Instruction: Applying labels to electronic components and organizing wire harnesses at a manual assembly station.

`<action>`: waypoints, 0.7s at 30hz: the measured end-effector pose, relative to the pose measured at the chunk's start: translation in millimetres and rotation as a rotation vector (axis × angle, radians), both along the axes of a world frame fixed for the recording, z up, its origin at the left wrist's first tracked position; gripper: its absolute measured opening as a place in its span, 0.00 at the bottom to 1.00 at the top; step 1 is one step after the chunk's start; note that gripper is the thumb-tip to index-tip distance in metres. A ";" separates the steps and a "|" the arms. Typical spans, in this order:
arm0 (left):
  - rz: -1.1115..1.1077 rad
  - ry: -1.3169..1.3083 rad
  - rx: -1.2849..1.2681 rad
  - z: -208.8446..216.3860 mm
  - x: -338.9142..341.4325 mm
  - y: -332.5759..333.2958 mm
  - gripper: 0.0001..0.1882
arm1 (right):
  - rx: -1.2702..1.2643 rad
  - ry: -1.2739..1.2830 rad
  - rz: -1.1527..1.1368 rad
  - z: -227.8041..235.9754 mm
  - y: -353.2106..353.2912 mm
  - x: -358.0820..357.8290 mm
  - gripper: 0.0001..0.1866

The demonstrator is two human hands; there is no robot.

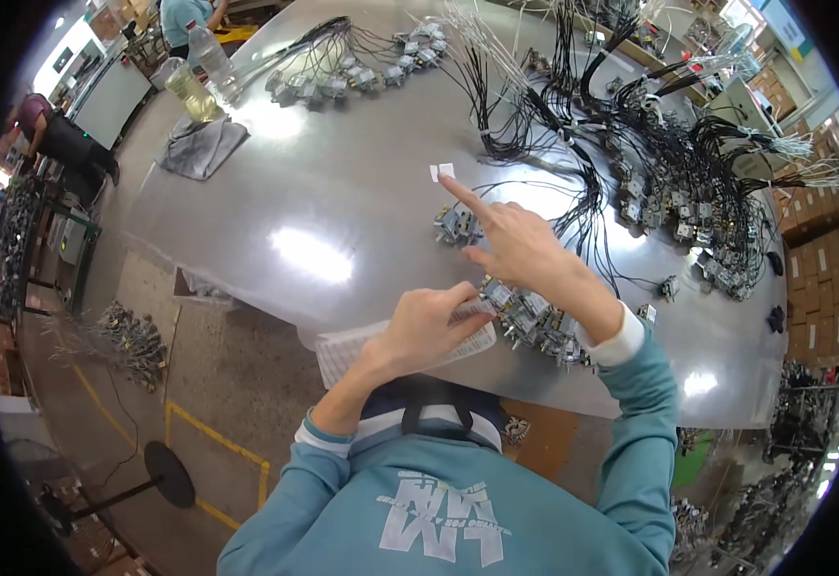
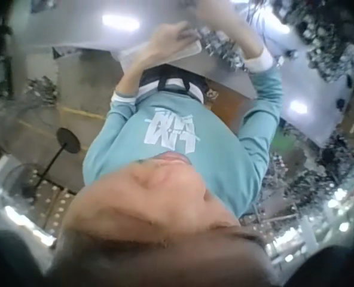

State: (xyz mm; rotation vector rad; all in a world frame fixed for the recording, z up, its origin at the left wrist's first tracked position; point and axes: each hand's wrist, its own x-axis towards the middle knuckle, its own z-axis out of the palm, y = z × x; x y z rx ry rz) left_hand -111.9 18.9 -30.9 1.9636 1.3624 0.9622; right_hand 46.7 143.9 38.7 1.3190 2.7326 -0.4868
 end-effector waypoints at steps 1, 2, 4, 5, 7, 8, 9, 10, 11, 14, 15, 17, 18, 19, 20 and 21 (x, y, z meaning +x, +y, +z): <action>-0.005 -0.012 0.011 -0.8 1.5 0.7 0.15 | 0.011 0.001 0.003 -6.6 6.4 -1.5 0.56; -0.001 -0.015 0.021 -3.3 3.9 2.2 0.15 | -0.013 -0.003 -0.014 -16.4 13.8 -1.9 0.58; -0.013 -0.077 0.014 -7.1 9.2 5.6 0.15 | 0.062 0.063 0.037 -42.3 26.6 7.7 0.58; 0.005 -0.082 0.020 -8.5 9.8 6.8 0.15 | 0.066 0.058 0.055 -43.5 27.4 11.7 0.58; -0.007 -0.065 0.026 -10.1 11.7 9.8 0.14 | 0.038 0.164 0.057 -44.1 27.8 19.5 0.56; 0.002 -0.070 0.026 -9.3 12.7 10.0 0.14 | -0.003 0.164 0.036 -35.2 23.6 23.8 0.53; -0.005 -0.064 0.030 -8.6 12.7 9.3 0.14 | -0.005 0.159 0.046 -26.9 18.5 27.8 0.53; -0.014 -0.057 0.034 -7.9 13.0 8.5 0.14 | -0.044 0.255 0.011 -19.3 13.3 33.1 0.52; -0.014 -0.060 0.032 -7.3 13.7 8.8 0.14 | -0.080 0.352 -0.032 -16.0 9.5 40.9 0.51; -0.051 -0.065 0.018 -8.4 17.7 8.4 0.15 | -0.164 0.664 -0.100 -13.6 3.8 72.6 0.47; -0.056 -0.081 0.030 -8.6 18.9 8.4 0.15 | -0.242 0.893 -0.157 -8.7 2.0 82.6 0.47; -0.067 -0.103 0.031 -7.9 21.9 8.9 0.16 | -0.234 0.998 -0.248 1.8 -1.8 110.7 0.47; -0.086 -0.108 0.018 -5.9 22.6 8.2 0.16 | -0.251 1.123 -0.303 12.6 -9.1 113.6 0.47; -0.105 -0.115 0.001 -4.5 23.1 8.1 0.15 | -0.242 1.081 -0.330 13.4 -10.2 129.6 0.48; -0.109 -0.116 -0.022 -3.6 23.9 9.2 0.15 | -0.203 0.987 -0.336 22.5 -18.5 136.3 0.47; -0.099 -0.079 0.012 -3.8 23.2 9.2 0.15 | -0.177 0.891 -0.329 32.6 -27.3 139.6 0.47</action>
